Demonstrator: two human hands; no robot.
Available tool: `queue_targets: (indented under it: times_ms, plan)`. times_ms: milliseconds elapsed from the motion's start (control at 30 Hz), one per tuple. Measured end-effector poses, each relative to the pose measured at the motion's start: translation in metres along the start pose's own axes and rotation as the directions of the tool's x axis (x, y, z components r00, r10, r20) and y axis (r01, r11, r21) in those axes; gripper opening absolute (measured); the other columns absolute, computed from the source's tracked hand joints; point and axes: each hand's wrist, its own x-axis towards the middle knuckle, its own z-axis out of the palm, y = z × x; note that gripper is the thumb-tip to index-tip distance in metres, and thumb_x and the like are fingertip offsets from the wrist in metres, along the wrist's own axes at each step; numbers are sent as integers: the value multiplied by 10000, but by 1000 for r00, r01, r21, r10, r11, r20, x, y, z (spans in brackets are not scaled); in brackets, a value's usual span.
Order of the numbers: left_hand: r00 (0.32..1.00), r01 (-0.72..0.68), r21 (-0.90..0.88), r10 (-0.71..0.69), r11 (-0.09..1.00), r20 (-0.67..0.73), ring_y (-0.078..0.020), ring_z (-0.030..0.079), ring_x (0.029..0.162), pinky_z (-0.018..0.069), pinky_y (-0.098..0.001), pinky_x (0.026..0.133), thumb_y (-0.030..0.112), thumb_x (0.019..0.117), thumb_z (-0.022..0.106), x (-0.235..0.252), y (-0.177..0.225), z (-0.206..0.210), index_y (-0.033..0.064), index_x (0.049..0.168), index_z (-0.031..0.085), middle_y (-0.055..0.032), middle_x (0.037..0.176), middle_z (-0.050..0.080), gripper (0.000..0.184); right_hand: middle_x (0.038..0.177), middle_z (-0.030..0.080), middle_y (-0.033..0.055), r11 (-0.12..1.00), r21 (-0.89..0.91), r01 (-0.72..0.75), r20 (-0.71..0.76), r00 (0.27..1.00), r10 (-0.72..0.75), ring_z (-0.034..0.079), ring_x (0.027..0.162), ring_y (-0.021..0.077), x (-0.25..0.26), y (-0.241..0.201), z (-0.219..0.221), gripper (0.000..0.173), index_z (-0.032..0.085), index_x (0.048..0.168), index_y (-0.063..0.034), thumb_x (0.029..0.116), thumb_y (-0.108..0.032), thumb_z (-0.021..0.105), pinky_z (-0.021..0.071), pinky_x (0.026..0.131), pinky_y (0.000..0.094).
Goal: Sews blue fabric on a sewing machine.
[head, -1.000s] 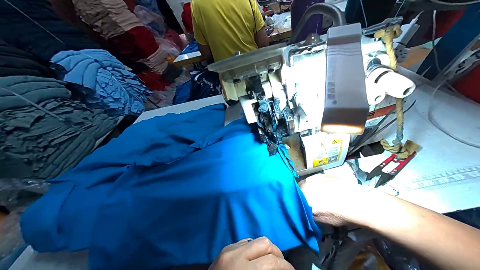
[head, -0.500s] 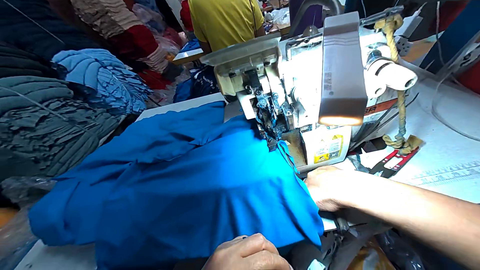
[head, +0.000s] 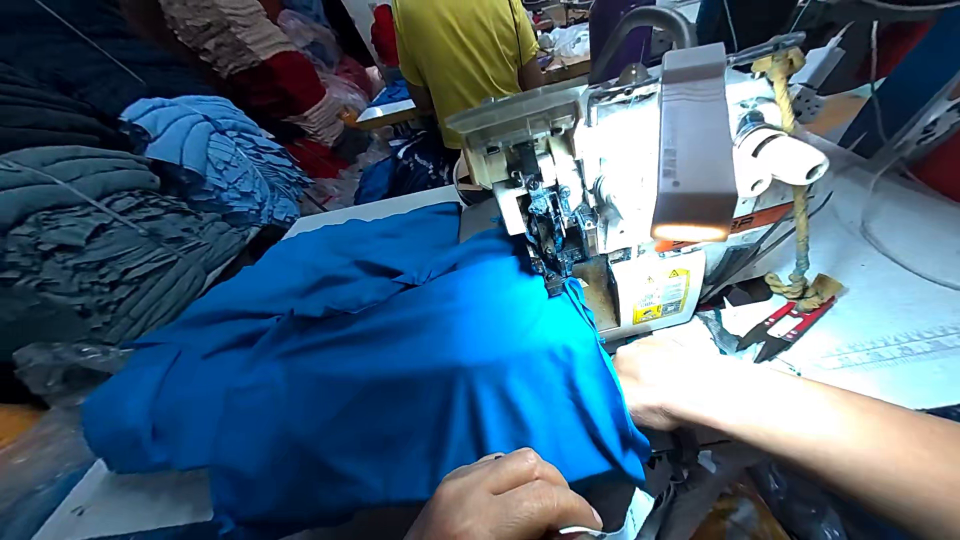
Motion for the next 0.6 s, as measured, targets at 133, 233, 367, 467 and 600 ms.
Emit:
queue_targets:
  times_ms: [133,233,367,467,600]
  plan:
    - [998,20,5,-19,1000,-65,-89,653,928,497,-152,842,131,1020,604,-4,-2,-4,-23,963,725,-135,898,698,203,1169,659,228,997,-41,-61,28,998,62,626,1131,383,13,-5,-4,337,629,1209,51,1030,-226,562,464,882,585]
    - [985,86,-13,-86,996,-152,-53,656,925,505,-152,848,144,1025,596,-10,-7,-3,-31,960,723,-120,907,717,226,1192,646,249,998,15,-66,30,997,66,608,1162,401,6,-5,-5,327,631,1195,71,1038,-205,555,452,917,597]
    - [932,198,-142,-231,970,-278,9,658,856,544,-144,796,117,1005,605,-10,-11,3,-25,934,733,-43,880,710,204,1016,686,238,989,44,139,-374,921,-113,667,1030,419,-4,19,24,234,671,1124,48,1041,-121,532,511,856,584]
    - [907,231,-254,-303,939,-294,24,670,838,568,-147,783,114,997,604,-6,-13,8,2,921,735,10,880,705,188,683,623,70,969,-61,239,-863,475,-171,676,672,234,-14,33,50,217,714,842,-74,985,-190,599,537,568,400]
    - [924,191,-342,-286,920,-253,15,678,849,576,-162,792,95,996,608,7,-12,14,-11,929,733,4,900,709,177,862,704,6,695,104,711,-956,263,-126,638,808,20,-33,22,68,324,753,985,-90,1038,-315,526,505,716,178]
